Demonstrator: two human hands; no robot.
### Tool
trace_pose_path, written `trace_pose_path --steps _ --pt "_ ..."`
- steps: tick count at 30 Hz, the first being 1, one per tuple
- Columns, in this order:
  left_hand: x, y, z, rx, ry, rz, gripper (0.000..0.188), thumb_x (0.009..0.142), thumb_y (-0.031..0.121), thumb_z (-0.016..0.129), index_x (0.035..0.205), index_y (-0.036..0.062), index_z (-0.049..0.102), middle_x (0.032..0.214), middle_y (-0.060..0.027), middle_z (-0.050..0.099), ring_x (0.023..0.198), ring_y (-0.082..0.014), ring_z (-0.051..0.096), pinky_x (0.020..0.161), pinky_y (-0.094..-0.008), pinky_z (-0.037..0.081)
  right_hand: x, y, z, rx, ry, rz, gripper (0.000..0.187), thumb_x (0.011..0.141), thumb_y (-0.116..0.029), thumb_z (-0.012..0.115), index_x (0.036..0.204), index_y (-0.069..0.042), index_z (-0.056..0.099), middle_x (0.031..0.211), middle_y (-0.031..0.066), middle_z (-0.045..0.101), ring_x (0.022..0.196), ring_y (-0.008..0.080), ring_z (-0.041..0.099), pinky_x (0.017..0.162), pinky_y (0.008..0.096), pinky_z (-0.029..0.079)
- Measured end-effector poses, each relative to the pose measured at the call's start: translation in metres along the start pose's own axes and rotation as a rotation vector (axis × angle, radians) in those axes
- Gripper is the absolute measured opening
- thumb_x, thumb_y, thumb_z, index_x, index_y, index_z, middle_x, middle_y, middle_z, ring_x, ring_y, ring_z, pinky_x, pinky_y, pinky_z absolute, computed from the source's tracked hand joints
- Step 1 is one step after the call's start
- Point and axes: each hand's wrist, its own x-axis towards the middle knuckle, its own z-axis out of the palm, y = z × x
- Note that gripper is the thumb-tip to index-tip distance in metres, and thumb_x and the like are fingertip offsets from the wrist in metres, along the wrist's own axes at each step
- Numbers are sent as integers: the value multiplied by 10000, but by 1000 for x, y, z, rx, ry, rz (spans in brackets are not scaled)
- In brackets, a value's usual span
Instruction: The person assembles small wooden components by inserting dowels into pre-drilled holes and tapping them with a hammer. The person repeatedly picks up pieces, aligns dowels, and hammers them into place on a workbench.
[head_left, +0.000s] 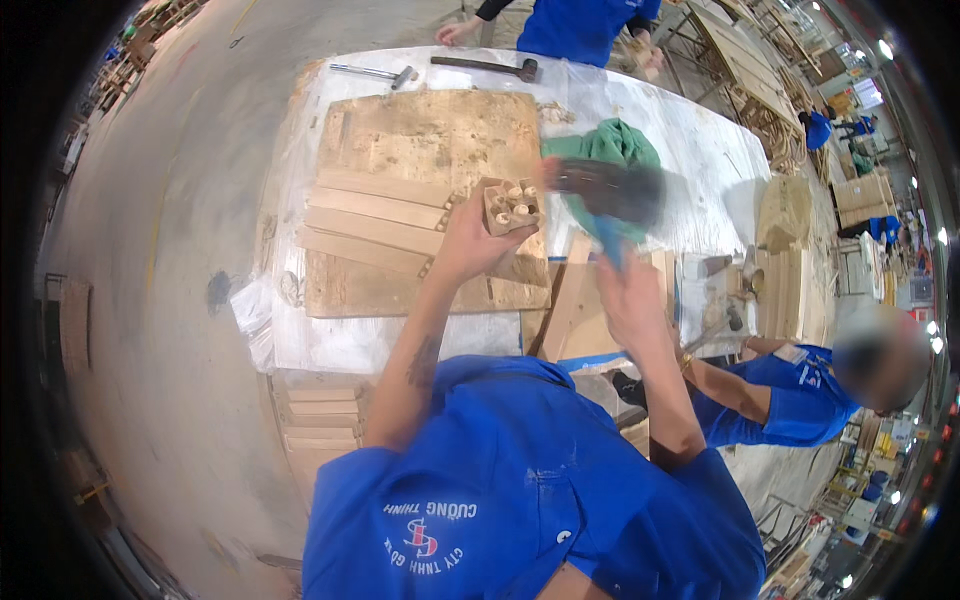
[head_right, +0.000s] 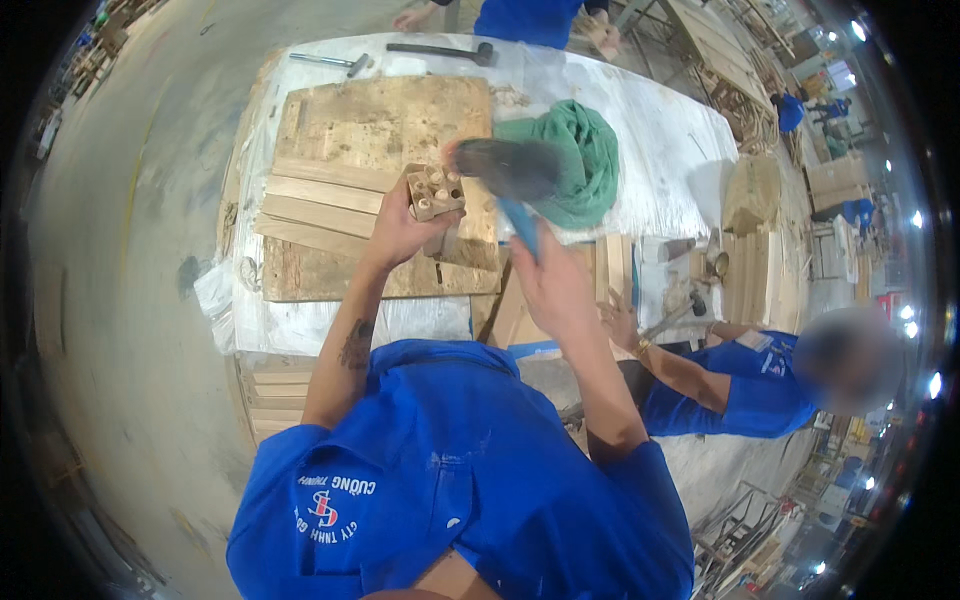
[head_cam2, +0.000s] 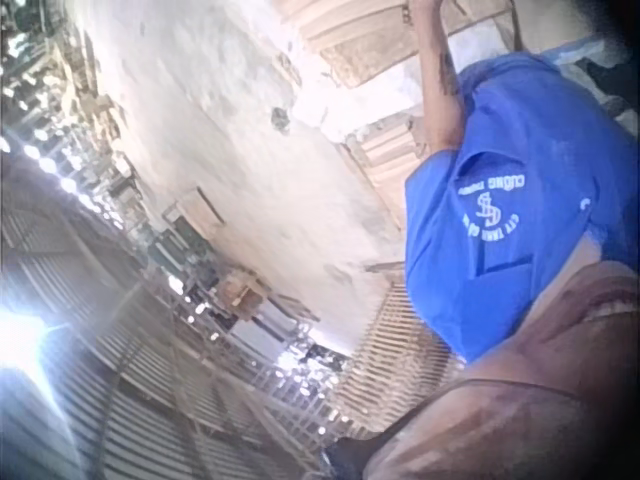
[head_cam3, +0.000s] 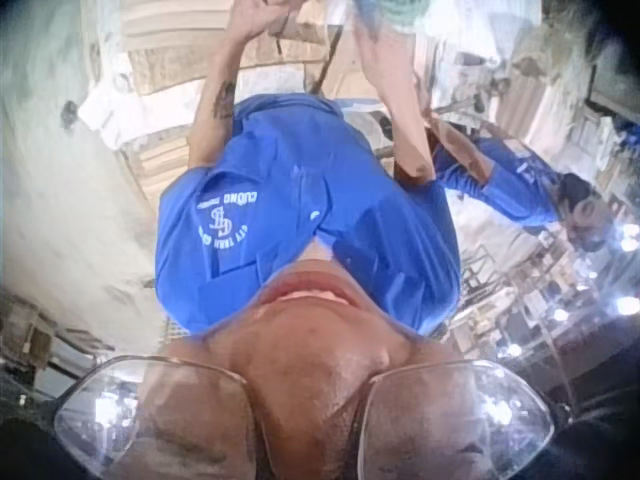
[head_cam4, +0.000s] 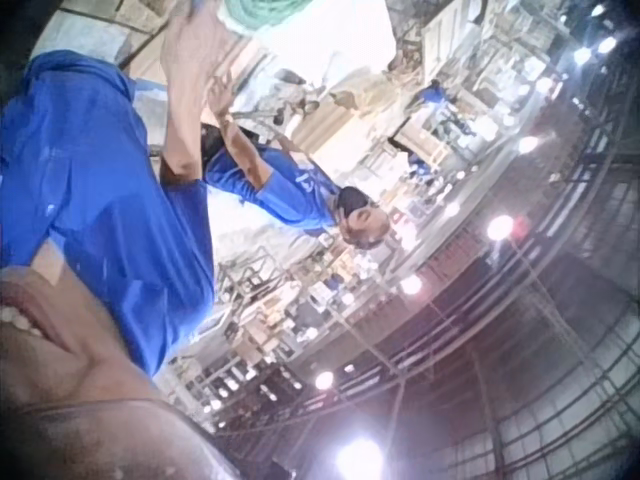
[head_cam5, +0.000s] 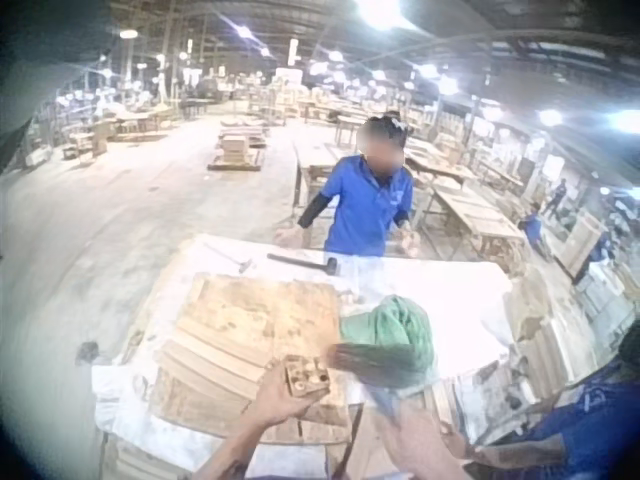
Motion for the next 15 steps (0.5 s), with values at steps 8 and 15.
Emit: trace_pose_path --steps 8,15 --pt "-7 10 6 6 -39 -69 536 750 190 858 1210 48 623 1082 -98 720 1023 -192 684 904 -345 539 -25 -33 -14 304 158 147 304 1074 -295 460 934 -38 543 643 -18 503 532 74 452 463 269 349" --pt "-11 16 24 -111 -59 -30 579 727 206 874 1218 50 612 1089 -104 723 1004 -209 697 889 -360 541 -19 -11 -2 -165 -53 116 316 1014 -293 566 1066 18 583 660 200 590 597 378 608 557 434 456"
